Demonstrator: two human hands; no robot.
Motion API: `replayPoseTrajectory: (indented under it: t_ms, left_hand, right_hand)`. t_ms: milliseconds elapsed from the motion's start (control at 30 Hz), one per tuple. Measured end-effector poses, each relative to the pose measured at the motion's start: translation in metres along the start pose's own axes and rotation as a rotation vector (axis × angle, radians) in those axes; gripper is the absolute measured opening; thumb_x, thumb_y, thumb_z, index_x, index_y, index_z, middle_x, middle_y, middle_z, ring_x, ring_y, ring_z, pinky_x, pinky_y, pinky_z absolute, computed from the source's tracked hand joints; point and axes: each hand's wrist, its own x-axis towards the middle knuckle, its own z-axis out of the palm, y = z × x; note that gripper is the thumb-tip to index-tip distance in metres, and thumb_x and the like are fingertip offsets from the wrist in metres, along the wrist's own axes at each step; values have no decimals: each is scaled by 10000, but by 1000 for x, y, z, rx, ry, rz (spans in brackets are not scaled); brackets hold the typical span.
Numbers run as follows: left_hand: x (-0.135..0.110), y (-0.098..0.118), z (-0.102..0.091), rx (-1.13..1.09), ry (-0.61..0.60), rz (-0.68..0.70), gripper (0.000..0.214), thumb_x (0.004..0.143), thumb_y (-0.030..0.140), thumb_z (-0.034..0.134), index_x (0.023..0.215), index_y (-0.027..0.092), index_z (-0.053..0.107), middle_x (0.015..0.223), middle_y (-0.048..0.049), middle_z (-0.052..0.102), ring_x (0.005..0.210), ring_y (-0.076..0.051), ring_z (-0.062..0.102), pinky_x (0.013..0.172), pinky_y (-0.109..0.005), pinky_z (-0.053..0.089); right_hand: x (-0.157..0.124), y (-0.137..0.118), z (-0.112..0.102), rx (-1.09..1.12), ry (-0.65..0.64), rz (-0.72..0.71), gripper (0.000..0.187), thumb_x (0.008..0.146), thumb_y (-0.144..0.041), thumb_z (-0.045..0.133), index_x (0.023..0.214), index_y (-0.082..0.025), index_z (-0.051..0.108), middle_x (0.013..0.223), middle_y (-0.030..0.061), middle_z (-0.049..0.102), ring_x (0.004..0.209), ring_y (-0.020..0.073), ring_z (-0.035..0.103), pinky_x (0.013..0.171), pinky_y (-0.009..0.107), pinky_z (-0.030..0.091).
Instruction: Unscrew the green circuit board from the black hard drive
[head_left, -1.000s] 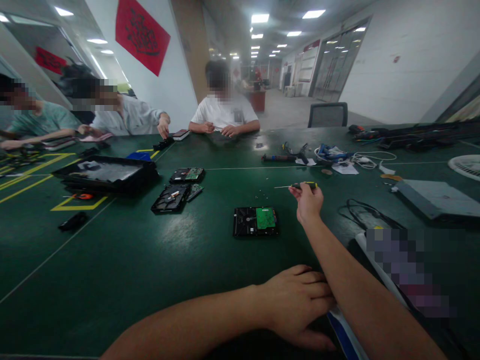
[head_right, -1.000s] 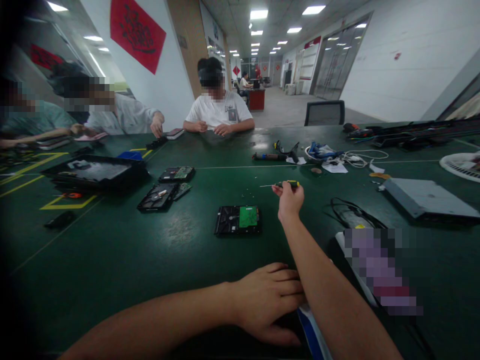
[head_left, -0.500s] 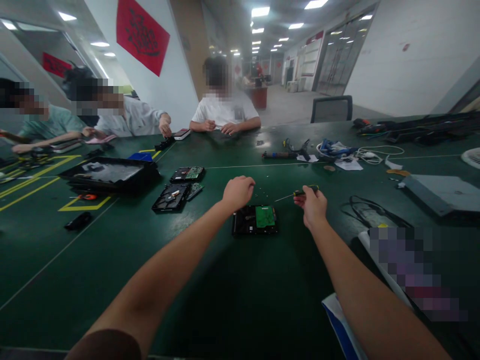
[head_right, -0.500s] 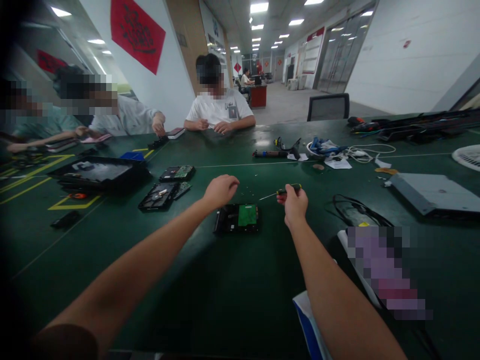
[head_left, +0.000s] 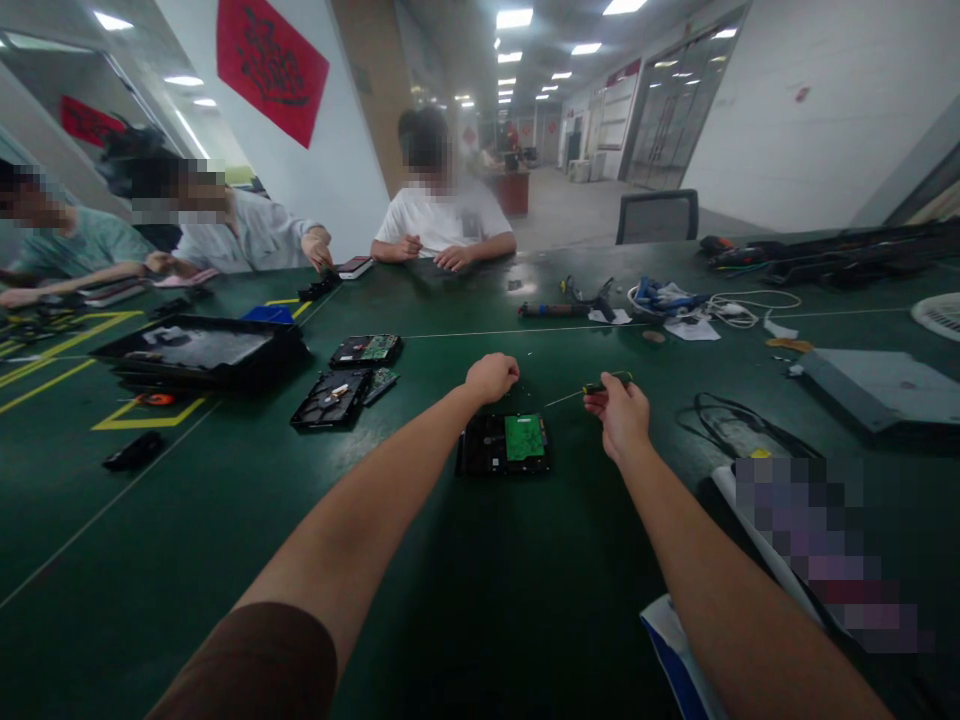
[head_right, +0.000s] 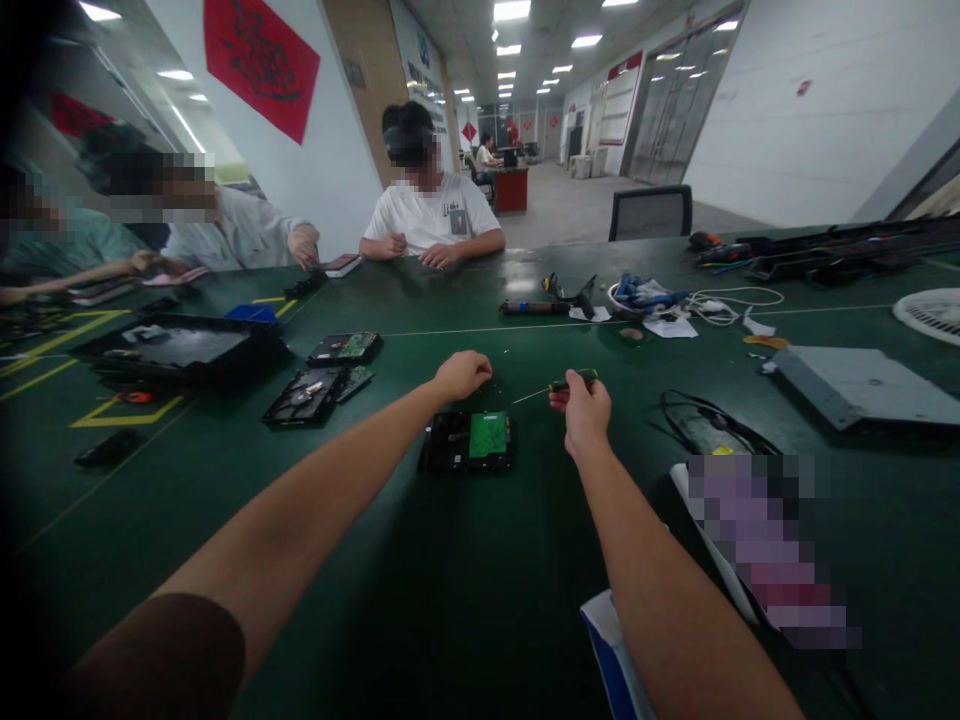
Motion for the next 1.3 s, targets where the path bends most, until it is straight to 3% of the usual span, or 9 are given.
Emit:
replayPoseTrajectory:
  t_ms: [200, 333, 467, 633, 967, 1300]
  left_hand:
    - [-8, 2, -5, -9, 67, -24, 251, 974, 251, 520, 963, 158, 754, 1017, -115, 751, 940, -224, 686, 852, -306, 515]
    - [-18, 7, -14, -1, 89, -26, 393, 1036, 270, 392, 922, 122, 737, 936, -130, 743, 855, -213, 679, 784, -298, 504]
    - [-27, 16, -17, 20, 42, 39, 366, 1034, 329, 448, 925, 128, 734, 949, -127, 738, 866, -214, 681, 790, -292, 504]
    - [-29, 28, -10, 78, -16, 115, 215, 978, 281, 565, 1046, 158, 728, 1135, -129, 703, 1023, -246, 675, 883, -318, 516]
    - [-22, 31, -2, 143, -86, 155, 221, 970, 311, 572, 1037, 193, 747, 1118, -103, 708, 1056, -252, 675, 926, -333, 526]
    - [-24, 40, -9, 153, -72, 197, 233, 938, 270, 544, 998, 147, 733, 1075, -133, 712, 975, -259, 688, 845, -334, 542]
  right_hand:
    - [-7, -17, 6, 72, 0, 0, 305, 791, -278, 746, 1070, -268, 624, 742, -28, 715, 606, 138, 681, 479, 210, 552]
    - [-16, -29, 13, 211, -202, 227, 209, 801, -196, 647, 1007, -229, 646, 772, 19, 721, 696, 152, 689, 621, 269, 622]
    - [-22, -27, 14, 222, -276, 368, 172, 745, -145, 640, 914, -171, 662, 771, 60, 708, 626, 127, 629, 455, 184, 507]
    - [-19, -20, 9, 180, -273, 364, 198, 712, -115, 662, 901, -175, 662, 748, 40, 690, 556, 101, 560, 374, 161, 394]
    - [-13, -15, 9, 136, -244, 360, 216, 706, -106, 690, 906, -184, 661, 755, 36, 694, 577, 114, 582, 408, 185, 433]
    - [-15, -16, 8, 116, -245, 357, 233, 719, -104, 693, 938, -183, 673, 773, 31, 699, 596, 114, 594, 437, 192, 470]
